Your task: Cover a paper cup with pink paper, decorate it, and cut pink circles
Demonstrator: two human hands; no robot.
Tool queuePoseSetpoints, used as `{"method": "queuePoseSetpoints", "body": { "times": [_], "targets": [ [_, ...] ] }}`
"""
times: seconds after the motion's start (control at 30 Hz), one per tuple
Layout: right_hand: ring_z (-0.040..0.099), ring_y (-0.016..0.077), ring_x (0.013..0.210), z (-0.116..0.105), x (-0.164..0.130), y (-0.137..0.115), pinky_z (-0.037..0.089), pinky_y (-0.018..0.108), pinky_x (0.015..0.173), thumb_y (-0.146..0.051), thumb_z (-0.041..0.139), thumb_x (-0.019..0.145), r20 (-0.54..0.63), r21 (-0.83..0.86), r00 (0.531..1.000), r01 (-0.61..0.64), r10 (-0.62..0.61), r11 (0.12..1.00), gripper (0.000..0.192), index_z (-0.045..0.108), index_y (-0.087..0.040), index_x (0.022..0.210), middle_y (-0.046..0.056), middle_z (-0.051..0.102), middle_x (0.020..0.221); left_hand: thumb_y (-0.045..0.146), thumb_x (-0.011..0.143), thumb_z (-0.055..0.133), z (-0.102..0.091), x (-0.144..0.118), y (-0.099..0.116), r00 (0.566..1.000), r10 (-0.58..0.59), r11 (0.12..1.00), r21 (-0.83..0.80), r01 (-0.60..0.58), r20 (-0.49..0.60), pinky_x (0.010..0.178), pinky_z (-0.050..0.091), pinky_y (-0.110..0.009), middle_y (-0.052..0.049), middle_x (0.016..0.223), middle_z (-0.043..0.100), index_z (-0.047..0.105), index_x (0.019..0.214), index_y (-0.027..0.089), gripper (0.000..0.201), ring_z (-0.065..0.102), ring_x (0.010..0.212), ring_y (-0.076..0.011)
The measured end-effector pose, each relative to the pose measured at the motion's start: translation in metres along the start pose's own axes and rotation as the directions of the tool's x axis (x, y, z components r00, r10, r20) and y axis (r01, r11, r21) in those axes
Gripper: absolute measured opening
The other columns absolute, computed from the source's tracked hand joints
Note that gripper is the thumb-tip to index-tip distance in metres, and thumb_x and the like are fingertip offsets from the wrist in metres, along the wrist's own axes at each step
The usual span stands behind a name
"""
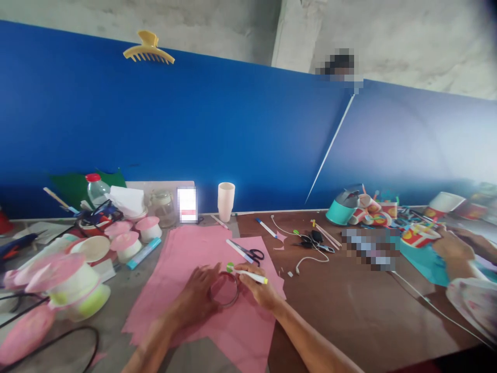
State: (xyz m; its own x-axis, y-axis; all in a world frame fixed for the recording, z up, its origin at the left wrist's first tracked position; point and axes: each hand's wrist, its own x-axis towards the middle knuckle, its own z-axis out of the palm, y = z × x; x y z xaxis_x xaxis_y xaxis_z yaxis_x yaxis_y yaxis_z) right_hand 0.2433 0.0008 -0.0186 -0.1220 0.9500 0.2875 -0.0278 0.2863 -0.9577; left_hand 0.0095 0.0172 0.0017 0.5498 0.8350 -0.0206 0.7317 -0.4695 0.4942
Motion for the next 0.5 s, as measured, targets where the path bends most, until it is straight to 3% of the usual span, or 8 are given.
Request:
{"method": "queuePoseSetpoints", "body": {
  "times": [0.17, 0.3, 0.4, 0.5],
  "targets": [
    [0.070, 0.0183, 0.072, 0.009, 0.004, -0.002, 0.059, 0.031, 0.071, -0.055, 0.086, 0.078, -0.085, 0.319, 0.991, -0.072, 0.104, 0.945, 0.037, 0.082, -0.023, 0.097, 0.003, 0.077, 0.082, 0.024, 0.074, 0.072, -0.004, -0.001, 0.003, 0.999, -0.034, 0.999, 0.001, 0.034, 0.033, 0.131, 0.018, -0.057, -0.019, 0.167, 0.039, 0.033, 0.162, 0.015, 0.097, 0.031, 0.157, -0.0366],
    [0.060, 0.0106, 0.053, -0.006, 0.016, -0.007, 0.061, 0.029, 0.072, -0.051, 0.092, 0.073, -0.195, 0.694, 0.928, -0.098, 0.318, 0.714, 0.037, 0.078, -0.019, 0.083, -0.002, 0.071, 0.064, 0.036, 0.081, 0.071, -0.007, -0.003, 0.000, 0.997, -0.051, 0.998, -0.027, 0.052, 0.054, 0.131, 0.017, -0.057, -0.019, 0.167, 0.040, 0.028, 0.165, 0.015, 0.096, 0.032, 0.157, -0.0366],
    [0.053, 0.0063, 0.044, -0.019, 0.021, -0.008, 0.063, 0.026, 0.073, -0.046, 0.093, 0.074, -0.193, 0.811, 0.869, -0.120, 0.456, 0.572, 0.034, 0.074, -0.018, 0.073, -0.006, 0.064, 0.053, 0.049, 0.086, 0.069, -0.005, -0.003, -0.007, 0.999, 0.006, 0.999, -0.044, -0.005, 0.041, 0.130, 0.018, -0.060, -0.018, 0.165, 0.042, 0.028, 0.165, 0.017, 0.094, 0.031, 0.156, -0.0386],
    [0.053, 0.0063, 0.043, -0.022, 0.021, -0.004, 0.063, 0.025, 0.071, -0.044, 0.092, 0.077, -0.175, 0.827, 0.870, -0.125, 0.461, 0.549, 0.033, 0.072, -0.018, 0.071, -0.007, 0.063, 0.052, 0.052, 0.086, 0.070, 0.000, -0.003, -0.014, 0.999, 0.044, 0.998, -0.039, -0.043, 0.014, 0.129, 0.022, -0.061, -0.017, 0.163, 0.046, 0.029, 0.165, 0.019, 0.095, 0.035, 0.154, -0.0398]
  ]
}}
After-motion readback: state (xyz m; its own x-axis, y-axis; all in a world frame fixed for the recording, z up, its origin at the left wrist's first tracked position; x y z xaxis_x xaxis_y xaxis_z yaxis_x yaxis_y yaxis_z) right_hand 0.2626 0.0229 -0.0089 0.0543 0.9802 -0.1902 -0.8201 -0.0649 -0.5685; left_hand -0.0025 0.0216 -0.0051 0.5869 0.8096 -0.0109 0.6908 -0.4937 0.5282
